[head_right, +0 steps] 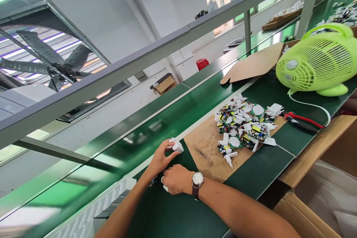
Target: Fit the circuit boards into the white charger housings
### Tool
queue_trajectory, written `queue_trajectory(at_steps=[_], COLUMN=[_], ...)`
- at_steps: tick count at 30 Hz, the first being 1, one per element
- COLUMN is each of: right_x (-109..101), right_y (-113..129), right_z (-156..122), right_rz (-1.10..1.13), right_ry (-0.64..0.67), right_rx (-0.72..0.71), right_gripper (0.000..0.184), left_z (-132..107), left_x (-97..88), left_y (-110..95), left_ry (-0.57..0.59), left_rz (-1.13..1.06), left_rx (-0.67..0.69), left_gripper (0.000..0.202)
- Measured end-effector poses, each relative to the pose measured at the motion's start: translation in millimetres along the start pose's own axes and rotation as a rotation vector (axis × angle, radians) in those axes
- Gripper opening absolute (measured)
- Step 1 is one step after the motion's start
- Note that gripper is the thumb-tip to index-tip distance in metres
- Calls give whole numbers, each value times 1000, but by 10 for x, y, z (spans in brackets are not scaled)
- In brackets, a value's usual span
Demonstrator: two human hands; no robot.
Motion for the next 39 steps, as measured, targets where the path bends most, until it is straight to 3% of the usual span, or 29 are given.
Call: queue_trajectory(at_steps=[2, 6, 10, 14, 17, 21, 27, 31, 36, 39], right_x=[-8, 9, 65, 115, 115, 73, -115, -463, -1005, -1161], right_y=[-6, -11, -15, -32, -39, -19, -109, -450, -1017, -1198], right_z=[5, 17, 19, 24, 30, 44, -15, -391, -1207, -1621], right_rz=[2, 19, 29, 14, -6, -30, -23, -82, -263, -327], right_ry=[16, 28, 18, 9, 23, 64, 128, 154, 157, 161], right_rx=[4, 3, 13, 35, 53, 91, 127, 214, 445, 504], right_gripper=[15, 13, 12, 12, 19, 23, 18, 22, 24, 21], left_z=[-80, -355, -795, -1291, -1532, -1661, -1721, -1760, -1789, -1792], left_x=[-133, -597, -871, -794, -662, -566, -557, -537, -509, -503], left_y=[-99, -279, -165, 192, 379, 391, 296, 306, 346, 358], left_ry=[-20, -177, -137, -15, -35, -150, -226, -212, -227, -242], left_rz=[30, 116, 229, 295, 259, 215, 181, 179, 186, 173], left_rx=[21, 68, 7, -85, -97, -53, 66, 127, 171, 173], left_gripper=[37, 40, 41, 59, 59, 47, 48, 51, 52, 50])
Point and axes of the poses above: each hand's wrist, its own z-axis towards the middle knuckle, its own x-axis out of the palm, y = z × x, the point moved 5 cm from there along z, towards the middle knuckle, and after that the axes turned 13 degrees about -z, right-handed, at the moved point
